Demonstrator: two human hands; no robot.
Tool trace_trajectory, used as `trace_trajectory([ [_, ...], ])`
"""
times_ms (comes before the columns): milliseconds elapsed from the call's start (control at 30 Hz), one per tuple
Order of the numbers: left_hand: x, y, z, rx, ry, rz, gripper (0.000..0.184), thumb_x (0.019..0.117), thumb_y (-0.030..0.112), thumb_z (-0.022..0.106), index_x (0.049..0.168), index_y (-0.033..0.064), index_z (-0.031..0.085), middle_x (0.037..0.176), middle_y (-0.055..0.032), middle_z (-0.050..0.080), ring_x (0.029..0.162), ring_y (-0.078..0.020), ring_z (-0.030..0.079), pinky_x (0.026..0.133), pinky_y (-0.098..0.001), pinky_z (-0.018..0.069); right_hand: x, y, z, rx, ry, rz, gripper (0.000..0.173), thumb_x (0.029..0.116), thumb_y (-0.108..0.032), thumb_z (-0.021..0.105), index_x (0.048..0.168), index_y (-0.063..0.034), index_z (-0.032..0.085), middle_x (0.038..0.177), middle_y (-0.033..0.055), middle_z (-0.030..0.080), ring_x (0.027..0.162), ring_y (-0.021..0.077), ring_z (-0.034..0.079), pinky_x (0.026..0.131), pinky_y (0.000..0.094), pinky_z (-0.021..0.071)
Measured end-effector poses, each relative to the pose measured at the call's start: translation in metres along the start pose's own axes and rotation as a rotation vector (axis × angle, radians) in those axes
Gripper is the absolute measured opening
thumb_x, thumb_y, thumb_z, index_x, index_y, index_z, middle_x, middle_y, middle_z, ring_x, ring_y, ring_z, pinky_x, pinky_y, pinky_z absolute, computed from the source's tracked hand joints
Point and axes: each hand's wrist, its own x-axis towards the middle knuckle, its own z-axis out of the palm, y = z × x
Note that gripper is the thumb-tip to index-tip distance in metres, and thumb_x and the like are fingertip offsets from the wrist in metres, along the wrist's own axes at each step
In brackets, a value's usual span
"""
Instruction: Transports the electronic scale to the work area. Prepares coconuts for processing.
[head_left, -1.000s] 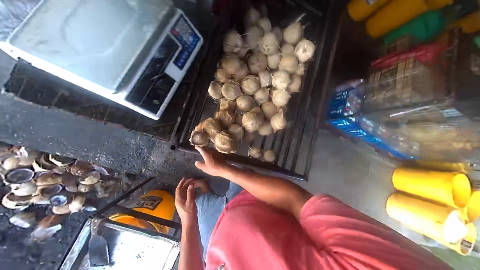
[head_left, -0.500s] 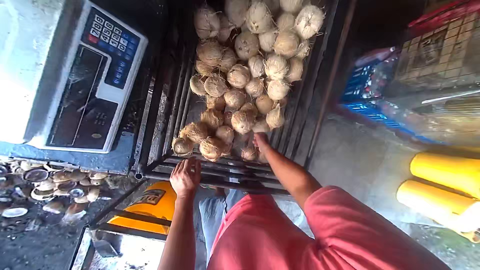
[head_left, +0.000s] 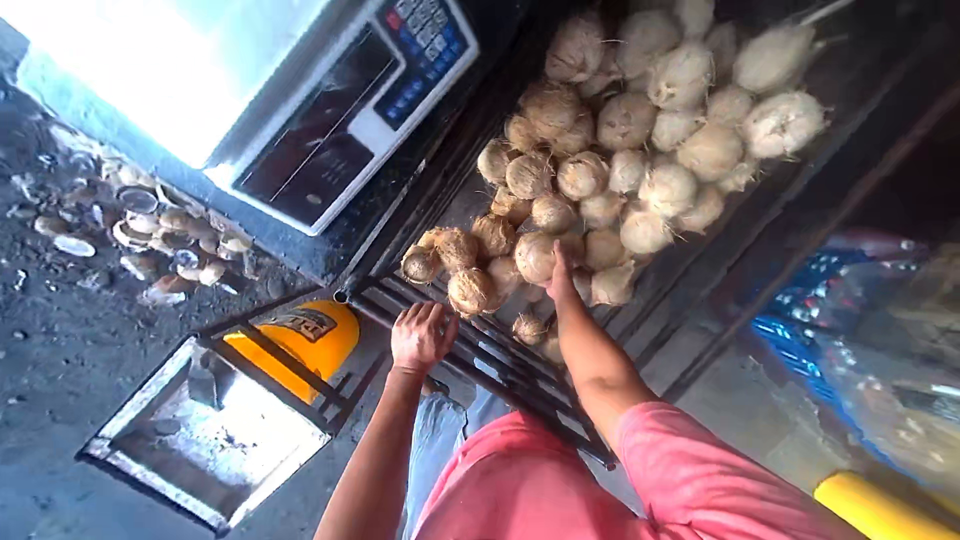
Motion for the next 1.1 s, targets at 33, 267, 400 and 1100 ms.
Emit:
trace_trajectory([
  [33, -0.001, 0.000, 0.000, -0.007, 0.006, -0.002, 0.045, 0.0996, 0.044, 0.047, 0.097, 0.0094, 0.076, 0.090, -0.0094, 0.076, 0.086, -0.0292, 0.074, 0.075, -0.0489, 0.0586, -0.001, -0.002, 0.001, -0.008, -0.005, 0.004, 0.082, 0.0882, -0.075, 0.057, 0.152, -0.0250, 0.043, 0.147, 0.0179, 0.054, 0.126, 0.0412, 0.058, 0.092, 0.0685, 0.0523],
  [267, -0.002, 0.003, -0.008, -0.089, -0.143, -0.054, 0.045, 0.1025, 0.046, 0.050, 0.117, 0.0098, 0.073, 0.107, -0.0123, 0.075, 0.103, -0.0323, 0.071, 0.090, -0.0521, 0.0554, -0.083, -0.016, -0.001, 0.154, -0.163, -0.042, 0.086, 0.0875, -0.080, 0.048, 0.155, -0.0283, 0.037, 0.152, 0.0131, 0.050, 0.133, 0.0406, 0.054, 0.097, 0.0697, 0.0502],
  [400, -0.012, 0.001, -0.017, -0.350, -0.028, -0.046, 0.034, 0.1046, 0.034, 0.054, 0.121, 0.0104, 0.071, 0.109, -0.0096, 0.075, 0.104, -0.0278, 0.071, 0.094, -0.0509, 0.0540, -0.161, -0.029, 0.012, 0.229, -0.290, -0.087, 0.087, 0.0883, -0.086, 0.034, 0.156, -0.0311, 0.036, 0.155, 0.0122, 0.048, 0.136, 0.0408, 0.051, 0.099, 0.0708, 0.0469],
  [1100, -0.666, -0.028, 0.038, -0.867, -0.264, -1.961, 0.049, 0.1069, 0.035, 0.051, 0.131, -0.0064, 0.060, 0.121, -0.0303, 0.066, 0.108, -0.0443, 0.067, 0.095, -0.0608, 0.0516, -0.245, 0.079, -0.024, -0.431, -0.038, -0.160, 0.084, 0.0985, -0.073, 0.005, 0.158, -0.0200, 0.032, 0.148, 0.0233, 0.049, 0.124, 0.0428, 0.055, 0.087, 0.0685, 0.0480],
])
